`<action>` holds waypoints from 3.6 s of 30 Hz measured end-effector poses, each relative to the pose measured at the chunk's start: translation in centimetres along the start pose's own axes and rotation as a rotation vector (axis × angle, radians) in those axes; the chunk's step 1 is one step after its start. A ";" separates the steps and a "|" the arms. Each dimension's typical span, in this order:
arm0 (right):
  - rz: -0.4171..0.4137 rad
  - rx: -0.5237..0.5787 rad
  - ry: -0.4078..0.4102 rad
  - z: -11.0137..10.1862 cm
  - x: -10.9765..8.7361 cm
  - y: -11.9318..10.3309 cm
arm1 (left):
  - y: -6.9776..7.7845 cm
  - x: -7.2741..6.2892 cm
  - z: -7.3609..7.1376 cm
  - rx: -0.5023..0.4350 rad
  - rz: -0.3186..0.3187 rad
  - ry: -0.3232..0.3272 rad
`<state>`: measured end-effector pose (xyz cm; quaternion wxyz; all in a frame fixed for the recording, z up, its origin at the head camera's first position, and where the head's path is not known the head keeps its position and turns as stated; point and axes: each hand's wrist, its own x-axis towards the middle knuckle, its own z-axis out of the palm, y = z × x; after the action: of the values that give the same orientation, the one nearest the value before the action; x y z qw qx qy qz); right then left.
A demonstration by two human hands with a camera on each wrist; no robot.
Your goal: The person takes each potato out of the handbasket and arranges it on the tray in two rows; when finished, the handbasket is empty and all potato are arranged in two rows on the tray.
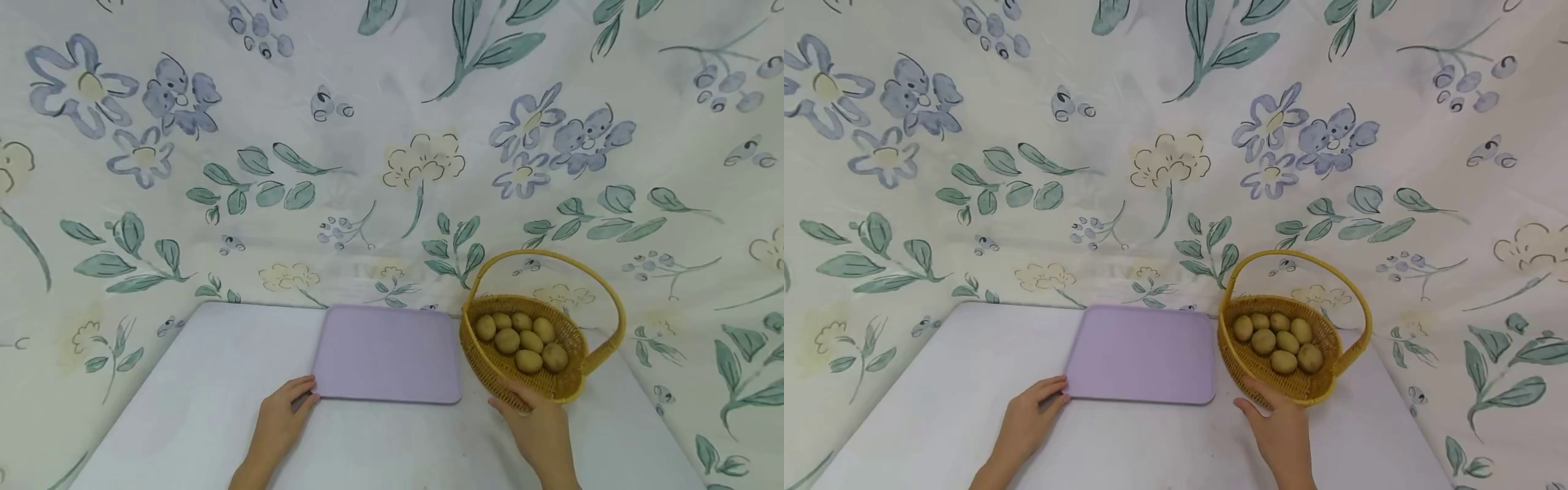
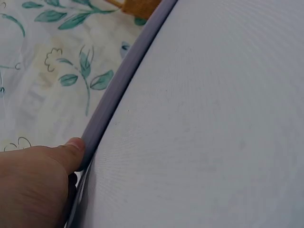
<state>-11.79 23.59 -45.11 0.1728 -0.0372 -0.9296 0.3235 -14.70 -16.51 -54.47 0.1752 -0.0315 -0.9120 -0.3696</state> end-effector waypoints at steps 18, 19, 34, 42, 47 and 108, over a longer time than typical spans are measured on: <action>-0.041 -0.010 0.165 -2.5 3.4 1.1 | -0.3 -0.4 0.1 0.008 -0.026 -0.014; -0.031 -0.015 0.169 -2.7 3.6 1.2 | -0.4 -0.5 0.0 0.011 -0.027 -0.017; -0.002 -0.014 0.169 -3.7 6.6 1.9 | -0.1 -0.2 0.6 0.000 -0.064 -0.026; 0.034 -0.022 0.116 -3.4 7.6 3.6 | -0.3 -0.2 0.3 0.024 -0.054 0.008; 0.055 -0.037 0.100 -3.3 8.1 4.4 | -0.4 -0.1 0.4 0.030 -0.046 0.020; 0.056 -0.234 -0.394 -0.8 11.7 9.2 | 0.2 -0.1 0.2 0.013 -0.081 0.016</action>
<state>-22.88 33.42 -46.65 -0.0268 -0.0191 -0.9751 0.2191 -14.59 -16.22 -54.51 0.1679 0.0094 -0.9134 -0.3707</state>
